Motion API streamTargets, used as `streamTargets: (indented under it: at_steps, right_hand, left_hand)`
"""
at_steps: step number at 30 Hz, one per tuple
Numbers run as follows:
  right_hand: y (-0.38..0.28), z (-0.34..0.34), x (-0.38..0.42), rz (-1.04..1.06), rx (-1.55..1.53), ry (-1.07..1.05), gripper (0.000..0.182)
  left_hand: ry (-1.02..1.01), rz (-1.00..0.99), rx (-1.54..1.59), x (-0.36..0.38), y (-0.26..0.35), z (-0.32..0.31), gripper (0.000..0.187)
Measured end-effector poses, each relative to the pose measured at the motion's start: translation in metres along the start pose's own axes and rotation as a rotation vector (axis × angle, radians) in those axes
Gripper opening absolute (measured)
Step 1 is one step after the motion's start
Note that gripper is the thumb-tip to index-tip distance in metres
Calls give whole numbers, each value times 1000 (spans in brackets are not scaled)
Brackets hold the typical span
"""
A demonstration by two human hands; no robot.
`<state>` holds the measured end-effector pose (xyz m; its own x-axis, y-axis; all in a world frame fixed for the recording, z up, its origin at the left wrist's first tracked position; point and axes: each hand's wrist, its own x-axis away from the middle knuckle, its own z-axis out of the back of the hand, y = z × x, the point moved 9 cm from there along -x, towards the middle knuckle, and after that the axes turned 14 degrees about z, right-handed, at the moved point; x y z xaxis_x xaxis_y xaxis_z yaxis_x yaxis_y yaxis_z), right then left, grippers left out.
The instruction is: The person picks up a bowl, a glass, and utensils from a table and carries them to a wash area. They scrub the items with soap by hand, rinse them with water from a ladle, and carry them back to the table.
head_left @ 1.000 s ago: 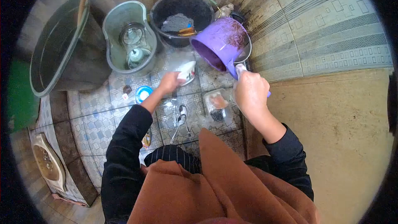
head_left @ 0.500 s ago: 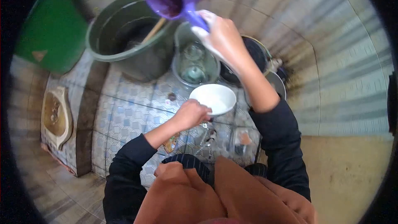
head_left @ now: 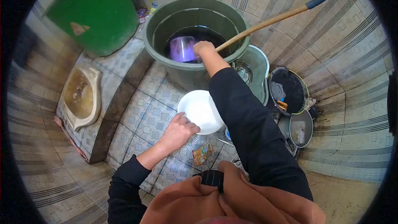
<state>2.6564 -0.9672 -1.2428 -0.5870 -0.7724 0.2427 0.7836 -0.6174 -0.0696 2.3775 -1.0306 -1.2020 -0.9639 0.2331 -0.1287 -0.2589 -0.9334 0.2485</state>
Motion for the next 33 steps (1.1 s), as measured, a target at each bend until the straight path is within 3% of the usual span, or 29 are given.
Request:
streamTargets:
  at_steps: [1, 4, 5, 8, 11, 15, 18, 21, 28, 33]
  right_hand:
    - [4, 0, 3, -4, 0, 1, 18]
    - [8, 7, 23, 42, -554, -17, 17]
    - [12, 16, 36, 32, -552, -10, 17]
    - [32, 45, 78, 66, -1027, 259, 17]
    - [50, 76, 144, 87, -1198, 372, 23]
    - [63, 115, 270, 16, -1205, 594, 28]
    - [66, 125, 364, -19, -1219, 686, 27]
    - [66, 115, 450, -244, -1135, 750, 27]
    - [67, 24, 567, -762, -920, 617, 22]
    - [68, -51, 599, -894, -707, 413, 16]
  left_hand:
    - [24, 20, -10, 0, -4, 4, 11]
    - [39, 15, -49, -3, -7, 8, 11]
    - [43, 3, -49, -4, -5, 10, 11]
    - [59, -50, -62, -10, 7, 10, 11]
    - [127, -149, -17, -17, 34, 6, 10]
    - [-18, -244, 77, -32, 95, -25, 22]
    - [39, -384, 218, -40, 152, -53, 24]
    - [20, -452, 312, -47, 206, -110, 21]
    - [-39, -523, 180, -30, 272, -276, 10]
    - [-112, -465, 114, -21, 246, -335, 13]
